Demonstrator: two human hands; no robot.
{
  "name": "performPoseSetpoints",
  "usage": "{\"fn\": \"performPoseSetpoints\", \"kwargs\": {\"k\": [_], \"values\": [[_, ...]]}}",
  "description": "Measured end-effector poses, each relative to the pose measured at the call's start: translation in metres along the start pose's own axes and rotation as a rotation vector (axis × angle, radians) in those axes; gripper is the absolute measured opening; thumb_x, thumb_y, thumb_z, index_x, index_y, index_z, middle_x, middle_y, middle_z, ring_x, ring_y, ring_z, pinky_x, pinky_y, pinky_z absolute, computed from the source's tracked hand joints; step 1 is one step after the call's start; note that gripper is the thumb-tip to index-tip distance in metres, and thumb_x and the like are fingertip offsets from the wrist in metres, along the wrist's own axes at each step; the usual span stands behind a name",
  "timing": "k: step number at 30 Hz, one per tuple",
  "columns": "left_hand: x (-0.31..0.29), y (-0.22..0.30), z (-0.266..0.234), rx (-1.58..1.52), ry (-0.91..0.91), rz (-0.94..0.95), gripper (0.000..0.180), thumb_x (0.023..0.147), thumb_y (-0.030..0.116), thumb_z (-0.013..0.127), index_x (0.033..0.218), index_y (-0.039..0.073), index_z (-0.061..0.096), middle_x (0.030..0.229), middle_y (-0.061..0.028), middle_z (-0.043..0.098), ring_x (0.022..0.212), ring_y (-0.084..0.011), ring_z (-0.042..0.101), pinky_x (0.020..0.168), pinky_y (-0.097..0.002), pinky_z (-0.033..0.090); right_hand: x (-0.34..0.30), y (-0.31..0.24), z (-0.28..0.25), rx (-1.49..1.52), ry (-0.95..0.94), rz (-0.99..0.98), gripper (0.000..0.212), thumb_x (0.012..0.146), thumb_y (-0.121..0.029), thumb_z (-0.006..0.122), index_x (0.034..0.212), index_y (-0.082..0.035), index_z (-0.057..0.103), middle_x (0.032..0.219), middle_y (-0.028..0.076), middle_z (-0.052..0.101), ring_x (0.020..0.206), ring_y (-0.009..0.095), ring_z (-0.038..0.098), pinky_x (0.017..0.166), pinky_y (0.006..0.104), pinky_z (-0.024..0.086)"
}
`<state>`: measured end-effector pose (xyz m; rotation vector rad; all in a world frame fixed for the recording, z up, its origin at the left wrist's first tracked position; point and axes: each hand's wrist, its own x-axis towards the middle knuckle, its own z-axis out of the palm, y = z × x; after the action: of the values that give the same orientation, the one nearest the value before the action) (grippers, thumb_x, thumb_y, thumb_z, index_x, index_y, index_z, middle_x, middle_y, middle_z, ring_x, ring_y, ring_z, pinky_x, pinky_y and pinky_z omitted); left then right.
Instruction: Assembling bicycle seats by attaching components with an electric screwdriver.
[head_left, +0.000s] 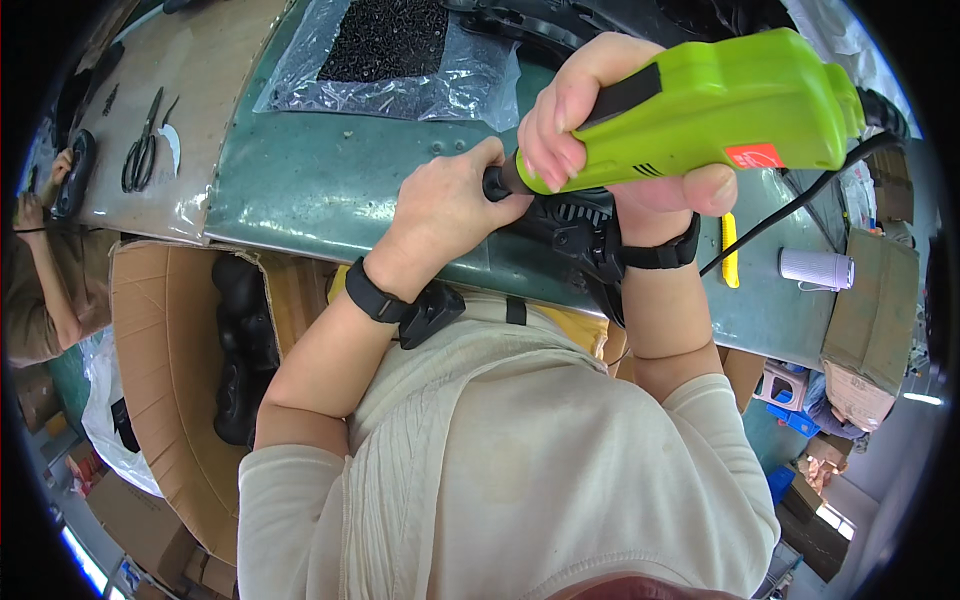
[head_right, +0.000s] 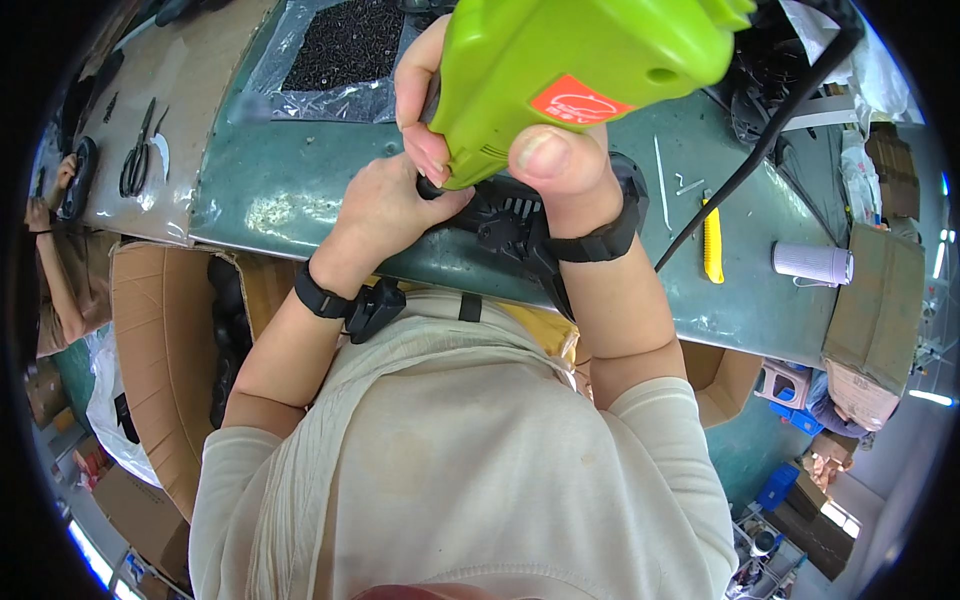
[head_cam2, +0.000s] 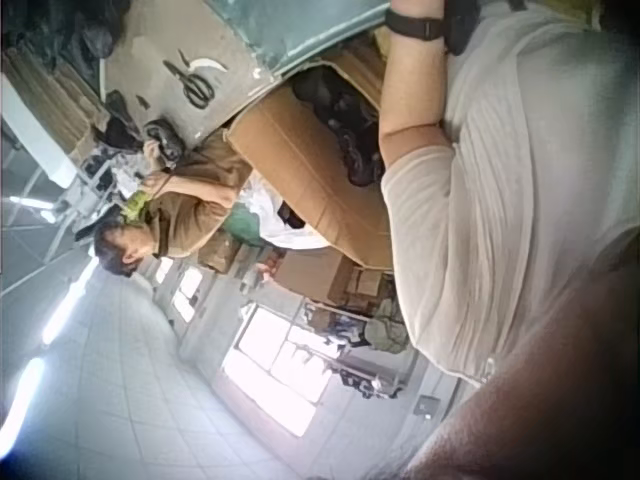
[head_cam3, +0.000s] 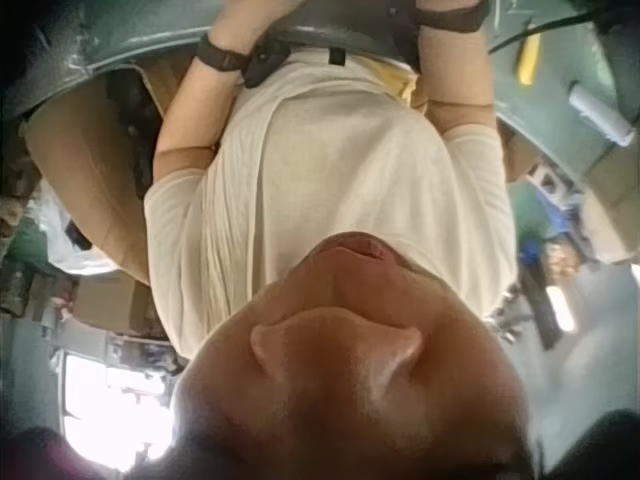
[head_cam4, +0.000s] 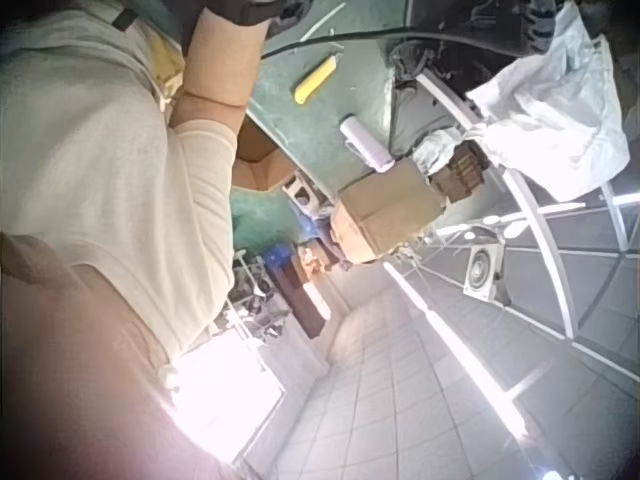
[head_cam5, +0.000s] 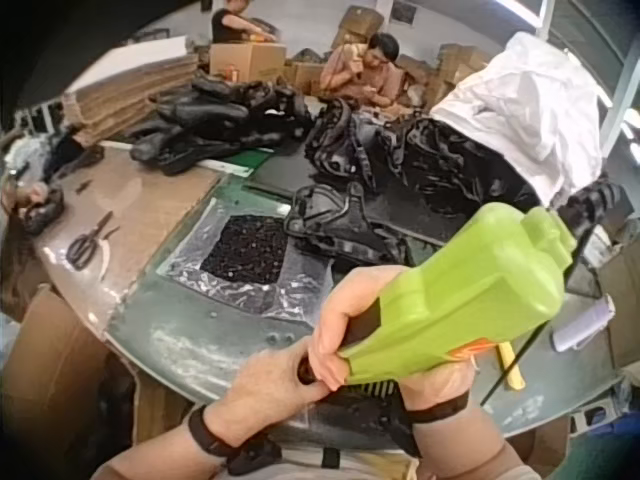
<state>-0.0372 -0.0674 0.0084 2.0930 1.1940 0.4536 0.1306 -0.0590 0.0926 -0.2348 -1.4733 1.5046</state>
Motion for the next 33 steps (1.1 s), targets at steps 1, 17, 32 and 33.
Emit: {"fn": "performPoseSetpoints", "kwargs": {"k": [1,17,32,33], "values": [[-0.001,-0.001,0.001,-0.003,0.009,0.004,0.036,0.075,0.04,0.072,0.092,0.011,0.06,0.077,-0.0156,0.067,0.077,-0.0369,0.065,0.067,-0.0454,0.052,0.0,-0.007,0.006,-0.137,0.08,0.106,0.086,0.065,-0.072,0.072,0.102,0.003,0.05,0.075,0.01,0.056,0.063,0.021,0.057,0.058,0.0327,0.048],[-0.009,-0.022,-0.028,0.11,-0.136,0.005,0.047,0.077,0.049,0.069,0.097,0.007,0.065,0.077,-0.0191,0.065,0.076,-0.036,0.064,0.07,-0.043,0.05,-0.039,-0.072,-0.032,-0.297,0.272,-0.316,0.087,0.073,-0.08,0.052,0.109,-0.001,0.052,0.078,0.008,0.054,0.065,0.021,0.055,0.063,0.0379,0.045],[0.154,-0.107,-0.08,0.36,0.004,0.106,0.018,0.084,0.018,0.068,0.083,0.002,0.06,0.069,-0.0062,0.06,0.066,-0.0144,0.056,0.064,-0.0316,0.044,-0.198,-0.149,-0.016,-0.508,0.449,-0.394,0.092,0.071,-0.079,0.055,0.118,0.0,0.053,0.085,0.009,0.053,0.073,0.023,0.053,0.071,0.0399,0.041],[0.155,-0.111,-0.078,0.349,-0.007,0.152,0.017,0.083,0.018,0.069,0.086,0.002,0.063,0.071,-0.0101,0.062,0.066,-0.0213,0.058,0.065,-0.0345,0.046,-0.21,-0.152,-0.01,-0.481,0.496,-0.402,0.095,0.069,-0.082,0.055,0.118,0.0,0.053,0.085,0.008,0.052,0.073,0.022,0.053,0.07,0.0395,0.04]]}}
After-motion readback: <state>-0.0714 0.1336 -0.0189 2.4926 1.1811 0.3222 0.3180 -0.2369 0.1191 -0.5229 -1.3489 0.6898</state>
